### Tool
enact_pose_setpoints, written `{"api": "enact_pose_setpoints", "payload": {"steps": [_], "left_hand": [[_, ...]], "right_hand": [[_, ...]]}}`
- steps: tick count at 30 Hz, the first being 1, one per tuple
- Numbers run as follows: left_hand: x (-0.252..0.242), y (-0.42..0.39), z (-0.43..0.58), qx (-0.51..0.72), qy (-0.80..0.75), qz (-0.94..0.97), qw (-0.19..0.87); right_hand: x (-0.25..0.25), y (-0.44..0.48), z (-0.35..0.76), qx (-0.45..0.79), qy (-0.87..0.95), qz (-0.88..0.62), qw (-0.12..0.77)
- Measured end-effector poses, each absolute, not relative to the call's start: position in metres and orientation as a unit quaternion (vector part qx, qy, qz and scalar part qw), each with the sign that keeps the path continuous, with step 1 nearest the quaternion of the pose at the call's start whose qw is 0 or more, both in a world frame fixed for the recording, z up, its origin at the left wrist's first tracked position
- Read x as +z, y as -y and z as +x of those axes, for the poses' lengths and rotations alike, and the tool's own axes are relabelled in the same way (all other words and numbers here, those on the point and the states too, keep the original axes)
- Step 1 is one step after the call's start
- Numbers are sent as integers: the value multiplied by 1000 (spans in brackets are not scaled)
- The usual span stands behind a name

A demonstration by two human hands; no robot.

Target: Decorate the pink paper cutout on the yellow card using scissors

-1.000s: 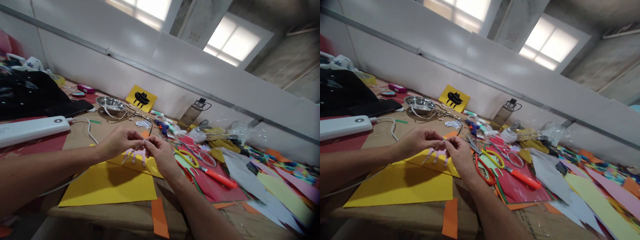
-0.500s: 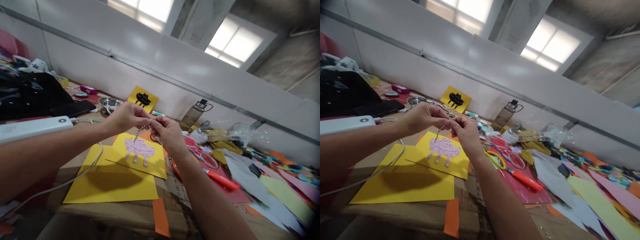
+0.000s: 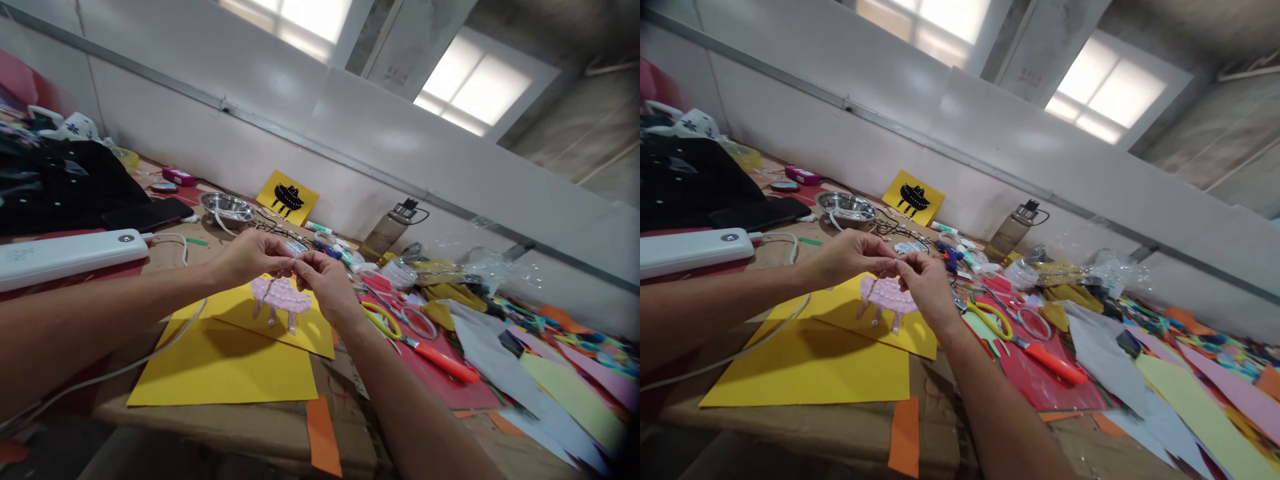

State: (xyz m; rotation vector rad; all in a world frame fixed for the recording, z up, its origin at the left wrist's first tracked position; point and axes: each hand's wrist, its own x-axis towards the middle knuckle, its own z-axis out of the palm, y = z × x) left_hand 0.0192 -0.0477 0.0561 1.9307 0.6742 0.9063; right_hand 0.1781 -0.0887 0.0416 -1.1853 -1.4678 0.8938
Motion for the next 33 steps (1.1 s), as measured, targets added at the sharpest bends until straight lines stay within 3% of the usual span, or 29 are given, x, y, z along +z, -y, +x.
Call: {"api": "enact_pose_setpoints", "payload": {"steps": [33], "left_hand": [[48,50,24,366,-271,750,480]], "right_hand": [[31,88,180,364,608,-490,507]]}}
